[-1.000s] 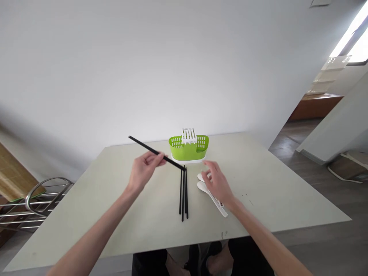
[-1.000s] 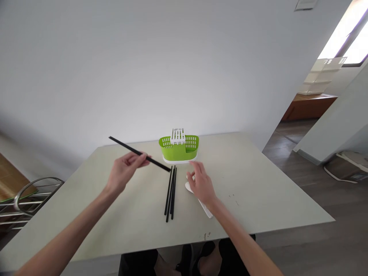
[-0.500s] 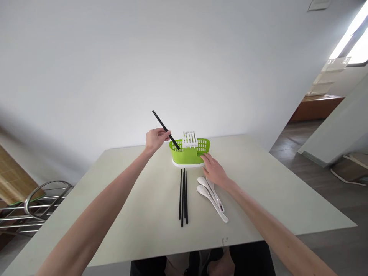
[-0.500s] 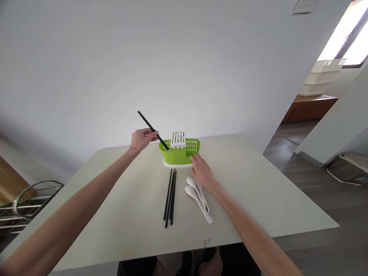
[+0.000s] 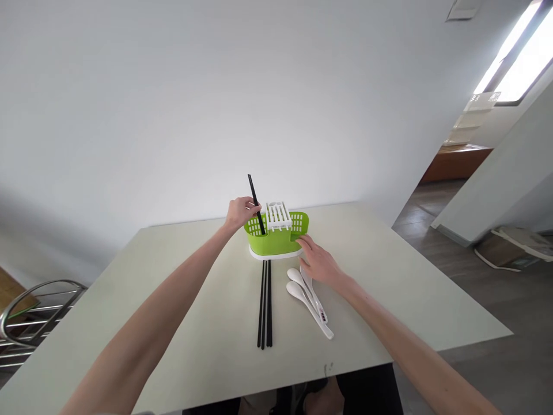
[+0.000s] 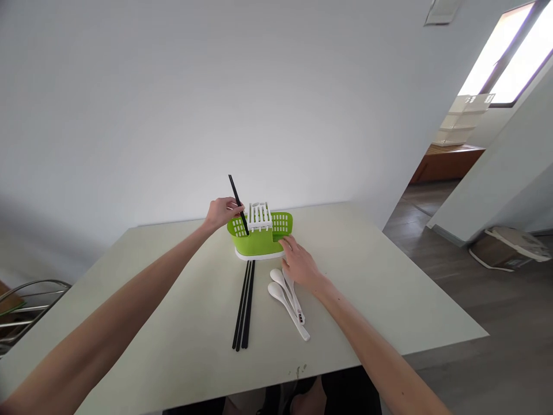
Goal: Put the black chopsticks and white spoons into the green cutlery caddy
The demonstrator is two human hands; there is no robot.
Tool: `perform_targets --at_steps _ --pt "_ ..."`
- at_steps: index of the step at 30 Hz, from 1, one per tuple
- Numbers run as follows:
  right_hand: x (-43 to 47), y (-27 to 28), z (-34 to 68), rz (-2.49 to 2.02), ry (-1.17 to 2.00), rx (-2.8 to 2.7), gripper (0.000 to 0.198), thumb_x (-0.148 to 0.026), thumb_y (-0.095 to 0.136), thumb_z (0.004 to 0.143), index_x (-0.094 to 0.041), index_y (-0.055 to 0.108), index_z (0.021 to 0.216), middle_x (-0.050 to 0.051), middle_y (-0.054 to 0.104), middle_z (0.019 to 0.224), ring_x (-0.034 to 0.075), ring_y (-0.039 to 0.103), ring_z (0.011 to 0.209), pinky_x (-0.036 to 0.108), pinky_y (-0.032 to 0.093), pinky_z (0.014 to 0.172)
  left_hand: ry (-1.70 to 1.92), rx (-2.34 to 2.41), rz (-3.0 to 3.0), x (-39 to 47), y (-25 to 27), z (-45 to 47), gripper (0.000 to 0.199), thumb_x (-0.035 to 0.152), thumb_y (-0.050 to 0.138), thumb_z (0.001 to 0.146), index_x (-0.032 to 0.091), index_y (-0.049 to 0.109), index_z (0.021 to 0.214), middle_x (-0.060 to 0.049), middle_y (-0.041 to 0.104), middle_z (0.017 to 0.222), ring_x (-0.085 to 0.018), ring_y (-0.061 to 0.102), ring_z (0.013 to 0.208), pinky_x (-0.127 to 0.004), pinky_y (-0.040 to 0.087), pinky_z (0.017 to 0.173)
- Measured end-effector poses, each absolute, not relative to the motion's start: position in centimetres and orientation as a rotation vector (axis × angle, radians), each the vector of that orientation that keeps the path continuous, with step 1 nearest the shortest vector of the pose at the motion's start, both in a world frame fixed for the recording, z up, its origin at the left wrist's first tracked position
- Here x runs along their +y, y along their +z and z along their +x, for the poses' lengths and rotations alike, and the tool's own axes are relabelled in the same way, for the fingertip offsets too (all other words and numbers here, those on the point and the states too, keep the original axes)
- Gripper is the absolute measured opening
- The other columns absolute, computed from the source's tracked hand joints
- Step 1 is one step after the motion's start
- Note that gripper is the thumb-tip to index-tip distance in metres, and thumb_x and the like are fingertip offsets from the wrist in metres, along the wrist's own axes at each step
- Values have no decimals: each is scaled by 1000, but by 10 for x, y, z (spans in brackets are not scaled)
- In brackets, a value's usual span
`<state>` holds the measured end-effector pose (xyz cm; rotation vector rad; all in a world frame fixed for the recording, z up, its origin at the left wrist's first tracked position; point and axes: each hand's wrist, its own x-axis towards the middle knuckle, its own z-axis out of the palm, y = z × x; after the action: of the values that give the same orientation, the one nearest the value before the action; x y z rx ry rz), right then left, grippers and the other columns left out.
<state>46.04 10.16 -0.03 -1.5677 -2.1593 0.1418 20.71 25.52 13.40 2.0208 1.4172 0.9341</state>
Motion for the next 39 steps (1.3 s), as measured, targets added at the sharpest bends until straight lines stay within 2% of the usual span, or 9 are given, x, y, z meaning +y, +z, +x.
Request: perform_targets --at_steps 3,6,8,11,14,21,28,34,39 --pt "89 -3 464 -1503 196 -2118 62 -25 44 102 -23 33 163 12 34 171 30 40 155 48 48 118 876 1435 2061 262 126 209 16 36 78 81 21 74 82 -3 82 94 -19 77 70 -31 62 73" --pt "69 -14 478 -1475 254 -2011 64 -29 41 105 -30 24 166 8 27 175 27 41 155 48 48 119 826 1463 2123 269 119 211 22 40 80 77 21 71 72 -3 81 91 -20 76 73 -30 58 69" --pt "54 -28 493 -1523 250 -1885 62 -31 40 105 -33 27 165 7 28 174 28 43 153 49 49 117 802 1479 2170 274 115 211 24 43 80 75 22 70 68 -2 79 82 -22 75 78 -30 56 69" --pt "35 -55 521 -1596 236 -1703 58 -32 42 104 -29 33 161 12 35 169 30 50 146 53 50 114 752 1482 2238 281 112 209 24 43 79 74 23 69 65 -1 74 70 -22 72 81 -30 54 70" --pt "23 -81 544 -1673 189 -1531 57 -35 45 101 -24 40 156 16 42 162 33 58 135 56 51 111 692 1479 2292 286 110 208 23 42 77 74 23 68 63 0 72 67 -22 70 81 -30 53 71" --pt "21 -98 554 -1728 174 -1389 46 -33 48 96 -19 53 140 17 59 139 31 65 114 54 53 103 611 1495 2371 292 111 211 17 38 73 78 23 75 71 -4 80 88 -24 73 88 -33 56 79" --pt "22 -97 555 -1719 166 -1426 39 -31 48 94 -21 56 131 16 59 141 29 64 121 50 52 105 611 1550 2344 294 111 212 14 36 74 81 23 79 80 -5 81 97 -24 74 91 -34 59 84" --pt "23 -96 555 -1712 157 -1431 37 -30 48 94 -21 57 128 15 60 140 29 63 122 50 52 106 656 1593 2291 295 111 213 20 43 77 80 23 80 81 -6 81 107 -26 75 98 -33 59 88" --pt "23 -96 555 -1708 164 -1422 38 -29 49 92 -21 58 128 15 61 139 29 64 121 50 52 106 680 1586 2252 296 107 216 19 40 75 81 22 80 84 -6 81 108 -26 75 98 -34 59 90"
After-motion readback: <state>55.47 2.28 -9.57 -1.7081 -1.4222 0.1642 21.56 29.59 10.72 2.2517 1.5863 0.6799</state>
